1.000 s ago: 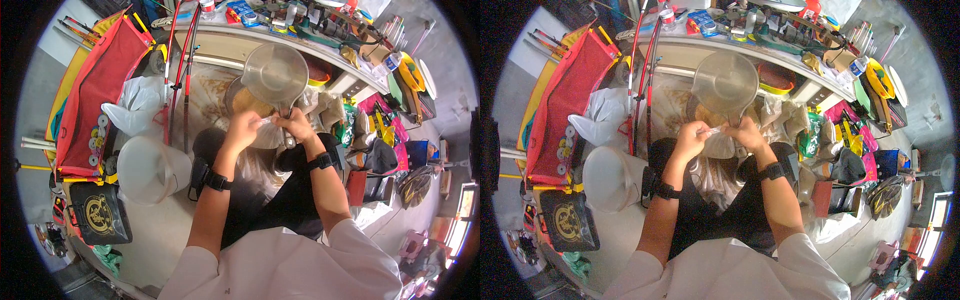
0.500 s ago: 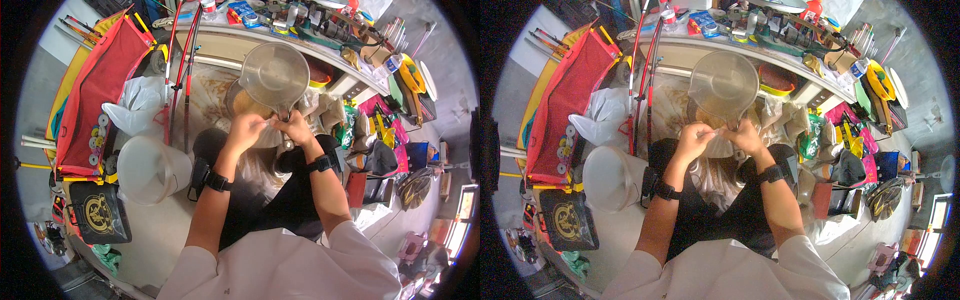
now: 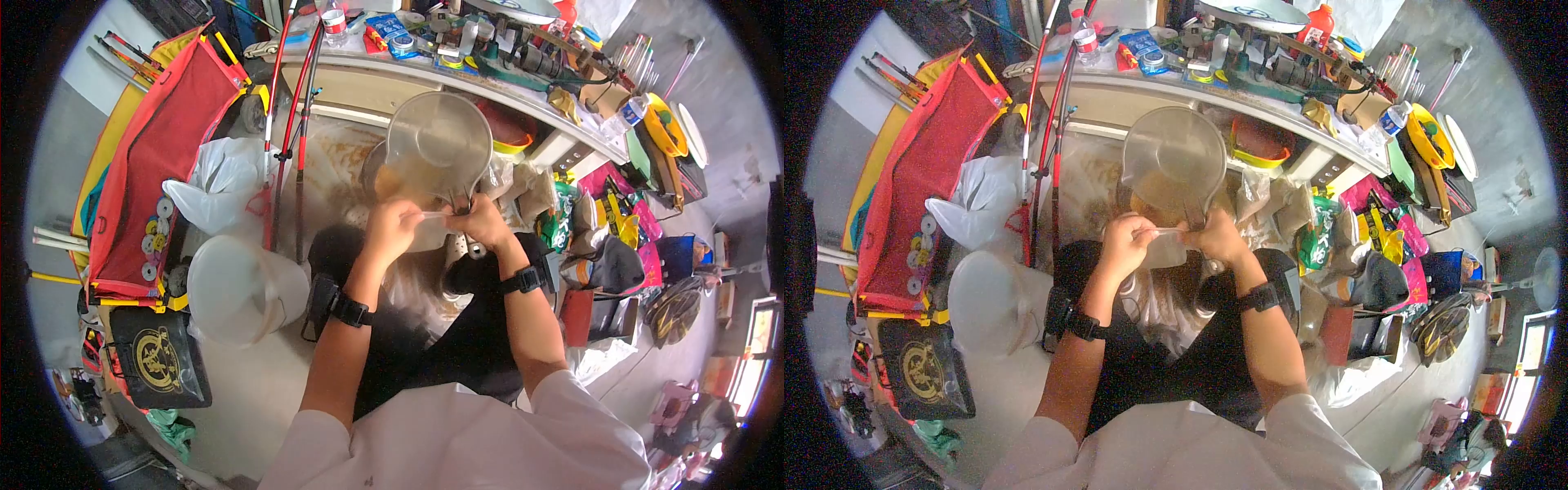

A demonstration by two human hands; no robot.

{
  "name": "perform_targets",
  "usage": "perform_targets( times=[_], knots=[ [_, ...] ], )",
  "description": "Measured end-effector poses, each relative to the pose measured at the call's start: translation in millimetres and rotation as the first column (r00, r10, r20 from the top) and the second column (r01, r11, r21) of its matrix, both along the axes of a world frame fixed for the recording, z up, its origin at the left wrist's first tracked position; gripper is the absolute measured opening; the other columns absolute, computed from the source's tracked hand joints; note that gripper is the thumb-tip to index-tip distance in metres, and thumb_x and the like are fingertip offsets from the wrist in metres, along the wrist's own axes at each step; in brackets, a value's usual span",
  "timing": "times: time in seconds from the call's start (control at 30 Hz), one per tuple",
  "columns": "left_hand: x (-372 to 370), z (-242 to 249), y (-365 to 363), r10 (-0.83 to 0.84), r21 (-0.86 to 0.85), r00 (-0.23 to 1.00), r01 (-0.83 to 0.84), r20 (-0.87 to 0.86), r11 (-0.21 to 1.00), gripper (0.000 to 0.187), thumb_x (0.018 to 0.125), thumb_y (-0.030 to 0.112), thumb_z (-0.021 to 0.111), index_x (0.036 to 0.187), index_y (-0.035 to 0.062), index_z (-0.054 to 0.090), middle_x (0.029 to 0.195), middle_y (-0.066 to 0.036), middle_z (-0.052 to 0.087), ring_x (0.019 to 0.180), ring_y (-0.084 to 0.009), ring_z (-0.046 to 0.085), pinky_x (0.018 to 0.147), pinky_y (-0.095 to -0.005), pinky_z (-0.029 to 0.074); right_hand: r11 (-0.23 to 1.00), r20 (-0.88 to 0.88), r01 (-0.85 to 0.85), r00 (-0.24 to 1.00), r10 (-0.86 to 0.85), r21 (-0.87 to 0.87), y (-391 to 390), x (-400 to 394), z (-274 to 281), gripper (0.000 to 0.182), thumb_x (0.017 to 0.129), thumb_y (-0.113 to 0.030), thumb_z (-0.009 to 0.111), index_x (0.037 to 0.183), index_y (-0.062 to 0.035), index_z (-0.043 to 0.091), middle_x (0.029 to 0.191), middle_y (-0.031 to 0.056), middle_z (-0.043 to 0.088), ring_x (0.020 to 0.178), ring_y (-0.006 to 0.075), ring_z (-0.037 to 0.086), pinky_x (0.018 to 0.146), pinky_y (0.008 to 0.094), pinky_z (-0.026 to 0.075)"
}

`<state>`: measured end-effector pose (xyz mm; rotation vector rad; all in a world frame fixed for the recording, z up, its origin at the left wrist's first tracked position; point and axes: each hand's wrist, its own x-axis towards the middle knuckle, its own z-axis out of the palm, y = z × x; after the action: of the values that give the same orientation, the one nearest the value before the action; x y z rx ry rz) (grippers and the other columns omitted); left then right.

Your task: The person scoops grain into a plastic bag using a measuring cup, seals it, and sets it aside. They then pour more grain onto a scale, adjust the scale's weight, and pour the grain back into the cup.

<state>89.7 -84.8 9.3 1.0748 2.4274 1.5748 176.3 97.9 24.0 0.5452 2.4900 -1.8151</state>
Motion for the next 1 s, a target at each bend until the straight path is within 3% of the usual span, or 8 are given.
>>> perform_targets(
  times=[0.17,0.23,0.37,0.5,0.6,0.77,0.9,1.0],
  knots=[
    [-1.3,4.6,-2.1,-0.026,-0.044,1.0,0.026,0.016,0.999,0.008,0.075,0.008,0.065,0.075,0.0007,0.062,0.075,-0.015,0.06,0.072,-0.0324,0.06,0.063,-0.0382,0.046,0.988,-0.075,0.026,0.997,-0.015,0.154,5.9,4.1,-3.7,0.016,0.071,-0.01,0.073,0.08,0.0003,0.065,0.069,0.0018,0.061,0.066,0.0104,0.055,0.061,0.0267,0.045],
    [-2.6,3.6,-2.3,-0.032,-0.012,0.999,0.032,0.0,0.999,0.006,0.075,0.006,0.064,0.075,0.0006,0.062,0.075,-0.015,0.06,0.072,-0.0325,0.059,0.063,-0.0378,0.046,0.981,-0.039,0.026,0.999,-0.019,0.192,0.9,4.3,6.2,0.022,0.074,-0.017,0.071,0.083,0.0013,0.064,0.071,0.0128,0.064,0.066,0.0163,0.057,0.064,0.0346,0.047],
    [0.6,8.5,-2.4,-0.066,0.002,0.995,0.066,0.072,0.998,0.007,0.075,0.006,0.065,0.074,0.0,0.062,0.074,-0.015,0.06,0.072,-0.0327,0.059,0.063,-0.0379,0.046,0.999,-0.146,-0.015,0.989,0.021,0.042,-5.7,3.2,-3.5,0.021,0.072,-0.015,0.072,0.085,0.0002,0.064,0.071,0.013,0.063,0.065,0.0168,0.058,0.063,0.0339,0.047],
    [0.3,2.0,0.6,-0.065,-0.006,0.997,0.066,0.045,0.998,0.008,0.075,0.007,0.065,0.075,-0.0005,0.063,0.075,-0.015,0.06,0.073,-0.0313,0.06,0.064,-0.038,0.046,0.948,-0.126,-0.015,0.99,0.058,0.319,-4.9,-1.0,-9.2,0.024,0.069,-0.016,0.075,0.083,-0.0001,0.064,0.069,0.0169,0.06,0.061,0.0235,0.057,0.061,0.0344,0.046],
    [-1.0,-0.2,1.8,-0.026,-0.041,0.999,0.027,0.025,0.999,0.009,0.076,0.008,0.064,0.076,-0.0007,0.063,0.076,-0.015,0.061,0.073,-0.0314,0.06,0.064,-0.0381,0.046,0.915,-0.154,0.005,0.986,0.062,0.403,-6.3,-0.9,-4.2,0.019,0.068,-0.01,0.075,0.076,0.0017,0.062,0.061,0.0099,0.055,0.057,0.0144,0.051,0.054,0.0325,0.043],
    [-6.1,-1.1,1.1,-0.024,0.067,0.998,0.02,0.057,0.998,0.007,0.075,0.005,0.066,0.077,-0.0012,0.064,0.073,-0.013,0.06,0.068,-0.0259,0.059,0.062,-0.0332,0.046,0.954,-0.174,-0.009,0.983,0.064,0.299,-11.3,-0.9,8.0,0.021,0.07,-0.011,0.075,0.075,0.0021,0.059,0.06,0.007,0.051,0.058,0.0127,0.046,0.054,0.0317,0.041],
    [-5.7,-8.2,3.8,-0.011,0.067,1.0,0.012,-0.016,0.998,0.007,0.074,0.006,0.067,0.076,-0.0003,0.064,0.072,-0.013,0.06,0.069,-0.0263,0.059,0.063,-0.0339,0.045,0.971,-0.175,0.018,0.984,0.024,0.237,1.6,0.7,-7.2,0.026,0.068,-0.014,0.077,0.078,0.0034,0.06,0.064,0.0167,0.055,0.057,0.021,0.051,0.055,0.036,0.043],
    [-6.1,-1.8,2.2,-0.017,0.039,1.0,0.016,0.014,0.999,0.006,0.074,0.006,0.067,0.076,0.0008,0.064,0.07,-0.012,0.059,0.068,-0.0274,0.058,0.062,-0.0345,0.045,0.964,-0.186,-0.016,0.98,0.068,0.265,6.5,1.3,-8.0,0.02,0.072,-0.005,0.075,0.077,0.0021,0.057,0.066,0.0001,0.051,0.062,0.0097,0.044,0.057,0.0277,0.04]
  ],
)
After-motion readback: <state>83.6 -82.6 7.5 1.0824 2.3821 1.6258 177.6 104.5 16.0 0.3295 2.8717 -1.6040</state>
